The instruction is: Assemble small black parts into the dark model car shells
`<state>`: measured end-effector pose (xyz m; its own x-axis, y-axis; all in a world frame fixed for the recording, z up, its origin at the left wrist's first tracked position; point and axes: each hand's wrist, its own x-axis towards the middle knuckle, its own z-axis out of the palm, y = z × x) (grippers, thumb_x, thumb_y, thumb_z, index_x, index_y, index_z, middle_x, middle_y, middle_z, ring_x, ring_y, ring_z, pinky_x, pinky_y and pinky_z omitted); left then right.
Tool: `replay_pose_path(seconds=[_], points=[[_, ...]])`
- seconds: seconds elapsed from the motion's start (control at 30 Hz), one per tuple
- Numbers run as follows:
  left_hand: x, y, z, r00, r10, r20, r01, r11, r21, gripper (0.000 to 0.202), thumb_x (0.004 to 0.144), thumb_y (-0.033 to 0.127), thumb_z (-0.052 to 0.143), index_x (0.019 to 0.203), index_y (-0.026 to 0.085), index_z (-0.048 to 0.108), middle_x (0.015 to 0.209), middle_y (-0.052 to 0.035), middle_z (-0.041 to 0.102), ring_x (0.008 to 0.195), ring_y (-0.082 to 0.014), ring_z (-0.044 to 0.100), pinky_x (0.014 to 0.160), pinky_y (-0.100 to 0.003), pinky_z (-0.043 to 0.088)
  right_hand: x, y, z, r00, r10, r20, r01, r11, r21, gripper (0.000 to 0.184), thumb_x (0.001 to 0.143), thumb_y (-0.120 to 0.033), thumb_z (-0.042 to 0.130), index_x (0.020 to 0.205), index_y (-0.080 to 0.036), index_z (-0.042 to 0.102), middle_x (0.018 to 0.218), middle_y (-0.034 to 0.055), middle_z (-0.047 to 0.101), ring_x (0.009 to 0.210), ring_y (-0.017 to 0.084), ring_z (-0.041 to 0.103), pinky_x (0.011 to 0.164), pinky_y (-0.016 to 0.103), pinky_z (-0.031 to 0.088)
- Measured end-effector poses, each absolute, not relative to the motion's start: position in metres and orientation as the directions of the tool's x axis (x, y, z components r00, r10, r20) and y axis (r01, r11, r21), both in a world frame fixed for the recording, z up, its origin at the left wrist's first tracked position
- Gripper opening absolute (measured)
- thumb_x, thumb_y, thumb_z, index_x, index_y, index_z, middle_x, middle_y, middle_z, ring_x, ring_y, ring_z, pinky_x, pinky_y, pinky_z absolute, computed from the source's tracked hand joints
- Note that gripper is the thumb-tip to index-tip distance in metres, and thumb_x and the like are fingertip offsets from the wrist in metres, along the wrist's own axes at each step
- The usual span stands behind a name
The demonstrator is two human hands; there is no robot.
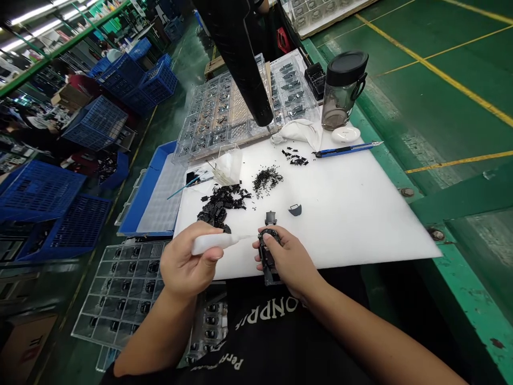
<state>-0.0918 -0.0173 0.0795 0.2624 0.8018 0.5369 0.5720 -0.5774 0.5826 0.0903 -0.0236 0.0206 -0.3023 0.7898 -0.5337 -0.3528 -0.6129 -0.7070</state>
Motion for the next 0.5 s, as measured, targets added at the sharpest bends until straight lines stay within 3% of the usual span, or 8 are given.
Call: replay_pose_path(seconds=[0.17, 0.5], points=[[-0.086, -0.017, 0.080, 0.349, 0.750, 0.562, 0.582, -0.643, 0.497, 0.026, 0.088, 0.038, 0.063, 0.102, 0.016, 0.060, 0.078, -0.0044, 0.066, 0.067, -0.0131, 0.057, 0.062, -0.027, 0.048, 0.091, -0.022, 0.020, -0.288, 0.783, -0.551, -0.341, -0.621, -0.705, 0.029, 0.089, -0.044, 0.061, 0.109, -0.024, 0.062, 0.094, 0.0048, 0.069, 0.073, 0.019, 0.066, 0.065, 0.036, 0.060], [-0.083, -0.014, 0.069, 0.423, 0.719, 0.552, 0.577, -0.683, 0.448, 0.027, 0.087, 0.036, 0.065, 0.104, 0.016, 0.058, 0.078, -0.0052, 0.066, 0.069, -0.0152, 0.057, 0.063, -0.029, 0.048, 0.093, -0.022, 0.018, -0.297, 0.779, -0.552, -0.332, -0.626, -0.705, 0.026, 0.092, -0.043, 0.058, 0.110, -0.025, 0.061, 0.097, 0.0041, 0.068, 0.075, 0.019, 0.066, 0.067, 0.036, 0.061]])
